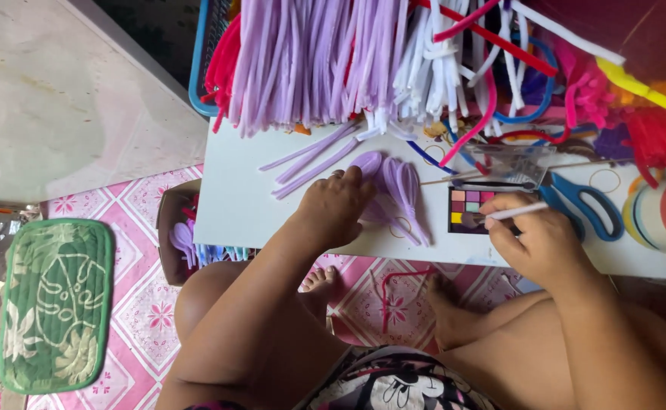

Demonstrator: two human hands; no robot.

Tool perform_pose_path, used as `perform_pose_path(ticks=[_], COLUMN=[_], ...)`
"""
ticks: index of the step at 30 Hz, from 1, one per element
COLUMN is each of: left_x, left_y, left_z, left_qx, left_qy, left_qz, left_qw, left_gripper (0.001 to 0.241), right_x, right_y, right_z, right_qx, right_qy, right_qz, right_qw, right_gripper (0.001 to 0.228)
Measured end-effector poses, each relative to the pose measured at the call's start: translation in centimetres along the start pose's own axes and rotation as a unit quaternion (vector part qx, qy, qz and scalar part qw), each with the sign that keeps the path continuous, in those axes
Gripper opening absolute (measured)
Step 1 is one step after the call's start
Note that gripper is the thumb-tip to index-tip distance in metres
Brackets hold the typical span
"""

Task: The person sits on the floor and uses a thin stick to wrap and shape purple pipe cleaners into a decorative form. They repeatedly adjust the bundle and use the stick to tighten the wrapping around the center.

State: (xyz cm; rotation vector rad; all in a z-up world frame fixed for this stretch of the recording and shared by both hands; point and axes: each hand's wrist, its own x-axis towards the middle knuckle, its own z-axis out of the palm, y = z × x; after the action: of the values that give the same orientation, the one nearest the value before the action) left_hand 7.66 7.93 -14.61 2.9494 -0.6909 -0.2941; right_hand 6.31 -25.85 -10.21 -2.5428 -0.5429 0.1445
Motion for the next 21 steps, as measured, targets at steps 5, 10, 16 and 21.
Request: perform_pose_path(ticks=[5, 10, 16, 21], left_x=[0.0, -0.3, -3.3, -5.9], left_y=[0.0, -1.5, -3.0, -4.0], left_z=[0.4, -0.7, -7.0, -9.9], left_qx=[0.027, -0.038, -0.28, -0.501], left_qy=[0.069, 0.079, 0.083, 0.192], left_qz=[0.011, 0.014, -0.036, 0.016], left_qw=[0.997, 0.996, 0.956, 0.844], left_gripper=[0.036, 0.019, 0.026, 0.025], right_x=[0.0, 0.1, 1.7, 5.5], right_y=[0.3, 0.2, -4.8, -8.5], right_z=[0.0, -0.2, -1.3, 1.6], right_qx=[-0.031, -0.031, 0.293, 0.705], right_qy=[0.028, 0.019, 0.087, 0.049], right_qz=[-0.01, 0.004, 0.031, -0.044], right_qw=[0.999, 0.999, 0.952, 0.706], right_gripper=[0.02, 0.023, 0.011, 0.025])
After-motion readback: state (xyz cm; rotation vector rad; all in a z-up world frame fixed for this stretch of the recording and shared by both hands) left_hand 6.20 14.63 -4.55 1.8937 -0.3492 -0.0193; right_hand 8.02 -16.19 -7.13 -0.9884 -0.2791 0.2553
